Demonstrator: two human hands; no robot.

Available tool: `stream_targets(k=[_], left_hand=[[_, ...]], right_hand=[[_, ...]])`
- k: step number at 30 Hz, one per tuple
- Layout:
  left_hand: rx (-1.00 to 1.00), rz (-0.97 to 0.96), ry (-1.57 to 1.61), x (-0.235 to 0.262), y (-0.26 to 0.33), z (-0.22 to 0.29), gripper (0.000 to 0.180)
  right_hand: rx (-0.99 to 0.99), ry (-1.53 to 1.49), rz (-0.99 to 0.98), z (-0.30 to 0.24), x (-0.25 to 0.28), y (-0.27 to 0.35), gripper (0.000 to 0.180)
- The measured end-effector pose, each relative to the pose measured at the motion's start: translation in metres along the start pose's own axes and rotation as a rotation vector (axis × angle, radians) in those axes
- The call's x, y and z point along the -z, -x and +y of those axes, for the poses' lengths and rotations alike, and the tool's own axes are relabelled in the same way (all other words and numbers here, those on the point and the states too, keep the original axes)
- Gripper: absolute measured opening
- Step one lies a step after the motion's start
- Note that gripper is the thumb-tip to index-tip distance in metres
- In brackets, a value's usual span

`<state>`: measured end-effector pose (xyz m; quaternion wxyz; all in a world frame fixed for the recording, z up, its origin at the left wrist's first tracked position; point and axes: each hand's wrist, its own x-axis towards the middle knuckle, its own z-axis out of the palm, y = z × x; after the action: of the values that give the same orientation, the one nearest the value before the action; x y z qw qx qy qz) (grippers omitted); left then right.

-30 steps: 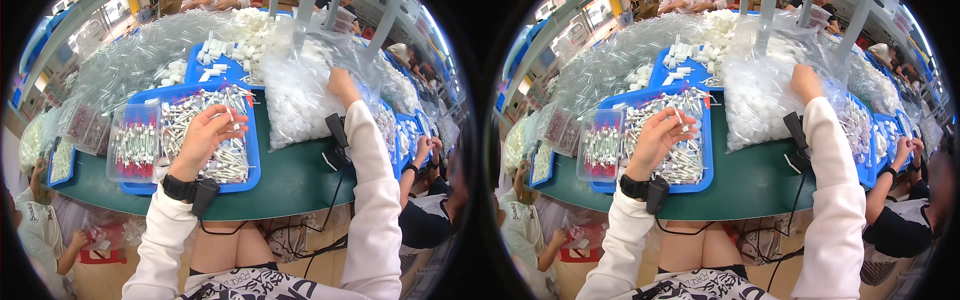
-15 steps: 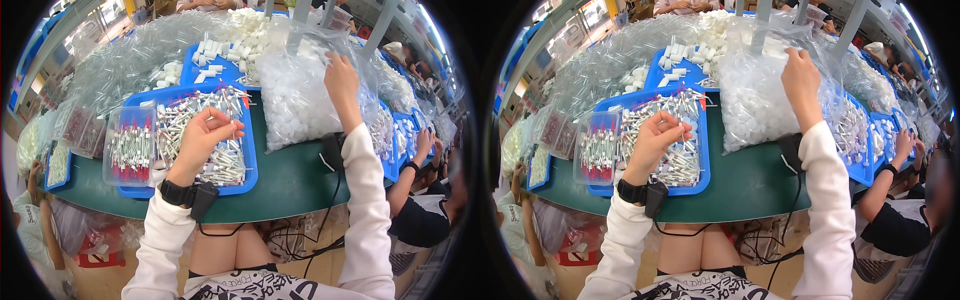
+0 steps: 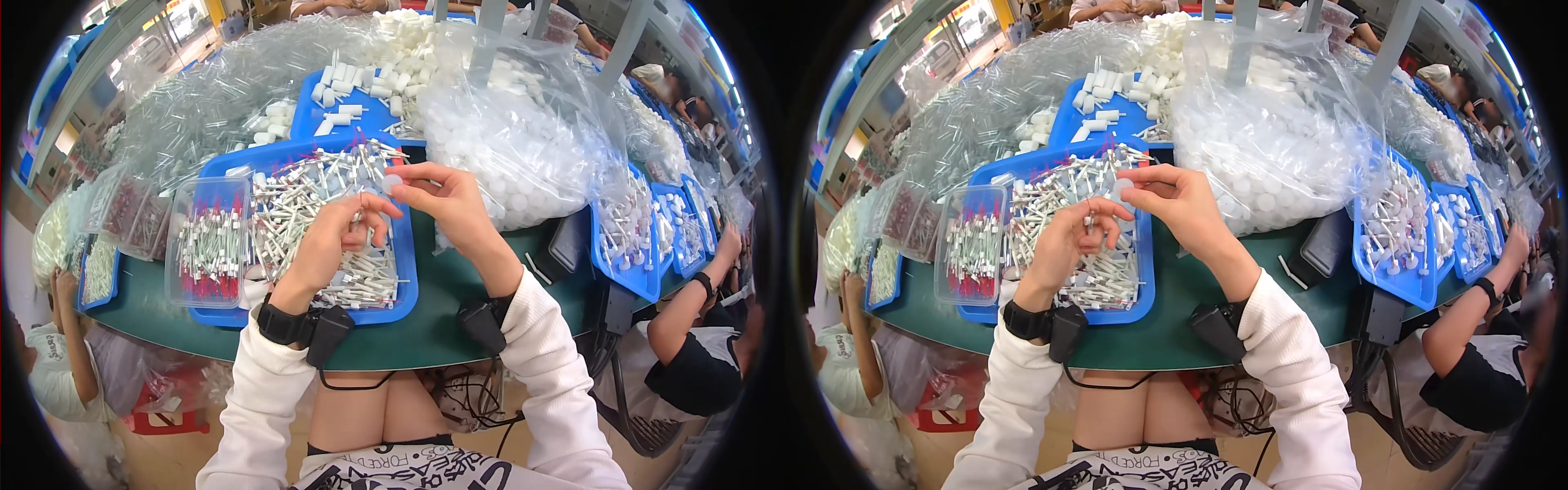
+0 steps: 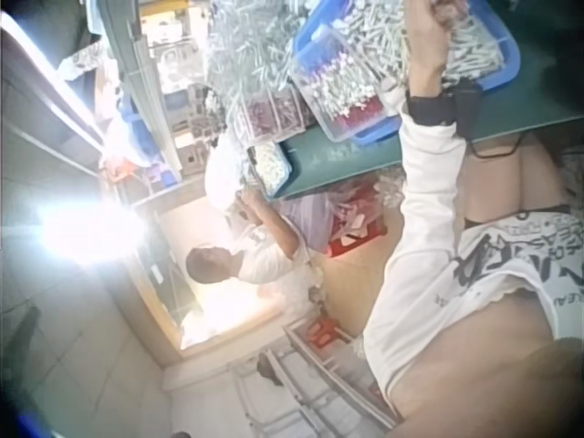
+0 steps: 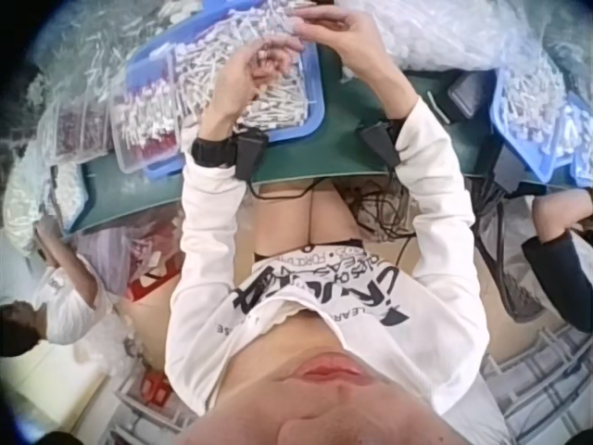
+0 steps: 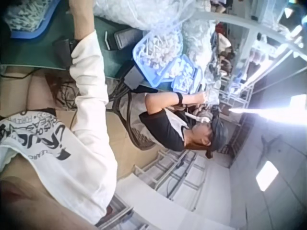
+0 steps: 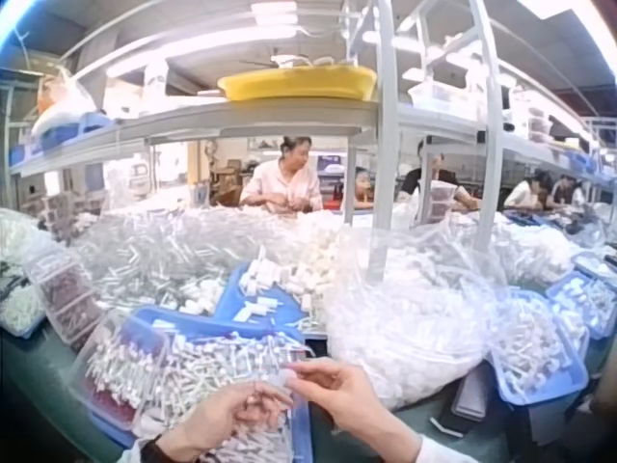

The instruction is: The person sits at a table in a factory setting and assembles small white plastic components. They pick up a white plastic cap and a thin white stick, insert the stick into the cap, and place the assembled unit into a blue tray. This repetitive assembly process continues throughout the video.

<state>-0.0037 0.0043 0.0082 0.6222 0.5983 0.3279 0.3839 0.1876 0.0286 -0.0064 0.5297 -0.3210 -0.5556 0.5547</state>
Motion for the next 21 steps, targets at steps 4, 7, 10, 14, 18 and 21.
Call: stream_targets(k=[4,7,10,14,18,21], left_hand=[[-0.207,0.178,-0.26,-0.012,-0.001,-0.002,0.022],[-0.232,0.226,-0.368,-0.012,0.001,-0.005,0.012],[-0.275,0.302,-0.379,-0.011,-0.003,-0.012,0.011],[-0.271,0.337,-0.447,-0.015,-0.002,-0.01,0.01],[-0.22,0.29,-0.579,-0.016,0.001,-0.004,0.009],[-0.232,0.237,-0.635,-0.017,0.0,-0.006,0.009]], right_hand=[[-0.073,-0.082,-0.071,0.003,0.005,0.005,0.025],[0.017,-0.111,-0.104,0.007,-0.002,0.011,0.026],[0.03,-0.125,-0.144,0.008,-0.001,0.01,0.026],[0.046,-0.147,-0.136,0.006,0.0,0.011,0.031],[0.06,-0.063,-0.145,0.01,-0.002,0.012,0.029],[0.093,0.047,-0.141,0.013,-0.001,0.013,0.03]])
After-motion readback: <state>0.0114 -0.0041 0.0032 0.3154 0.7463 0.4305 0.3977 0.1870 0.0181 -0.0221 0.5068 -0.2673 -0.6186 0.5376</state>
